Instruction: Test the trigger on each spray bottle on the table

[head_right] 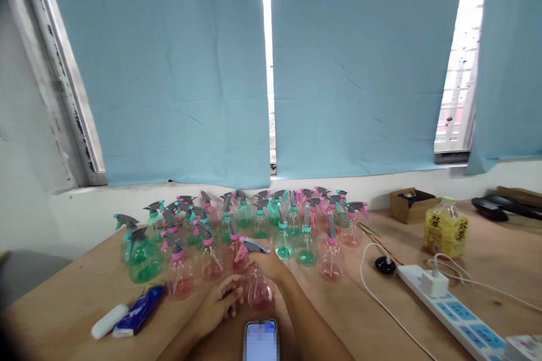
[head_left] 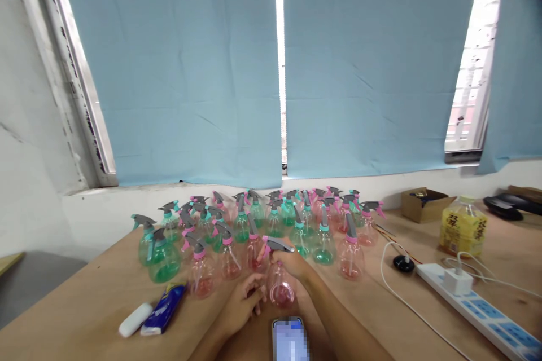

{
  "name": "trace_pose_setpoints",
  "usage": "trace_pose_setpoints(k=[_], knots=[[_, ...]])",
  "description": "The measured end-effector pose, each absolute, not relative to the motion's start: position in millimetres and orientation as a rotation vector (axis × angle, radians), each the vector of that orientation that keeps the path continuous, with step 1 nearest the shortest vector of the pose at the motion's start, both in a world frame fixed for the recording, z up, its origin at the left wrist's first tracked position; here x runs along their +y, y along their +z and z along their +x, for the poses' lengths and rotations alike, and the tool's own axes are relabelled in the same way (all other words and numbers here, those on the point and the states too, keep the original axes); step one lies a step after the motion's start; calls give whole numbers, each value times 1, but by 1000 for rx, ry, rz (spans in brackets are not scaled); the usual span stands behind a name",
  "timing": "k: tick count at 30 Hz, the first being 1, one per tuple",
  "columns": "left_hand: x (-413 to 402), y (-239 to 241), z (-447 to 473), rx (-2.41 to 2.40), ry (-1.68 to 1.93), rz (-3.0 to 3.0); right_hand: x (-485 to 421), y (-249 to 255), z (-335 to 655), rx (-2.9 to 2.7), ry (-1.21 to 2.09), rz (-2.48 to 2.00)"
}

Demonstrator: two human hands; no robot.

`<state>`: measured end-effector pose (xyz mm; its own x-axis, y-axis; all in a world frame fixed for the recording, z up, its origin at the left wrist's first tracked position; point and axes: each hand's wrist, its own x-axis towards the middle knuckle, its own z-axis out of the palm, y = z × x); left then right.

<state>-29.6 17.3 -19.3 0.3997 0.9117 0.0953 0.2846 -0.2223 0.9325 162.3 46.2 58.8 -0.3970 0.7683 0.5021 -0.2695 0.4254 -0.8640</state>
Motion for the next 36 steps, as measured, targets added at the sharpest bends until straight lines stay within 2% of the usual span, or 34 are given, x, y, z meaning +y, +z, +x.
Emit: trace_pose_setpoints(k=[6,15,36], knots=[[19,-23,-31,1054,862,1730,54,46,159,-1561,1172,-546],[18,-22,-31,1044,861,1731,47,59,161,-1639,1239,-464],[17,-18,-30,1131,973,1606,57,45,161,-1596,1223,-538]])
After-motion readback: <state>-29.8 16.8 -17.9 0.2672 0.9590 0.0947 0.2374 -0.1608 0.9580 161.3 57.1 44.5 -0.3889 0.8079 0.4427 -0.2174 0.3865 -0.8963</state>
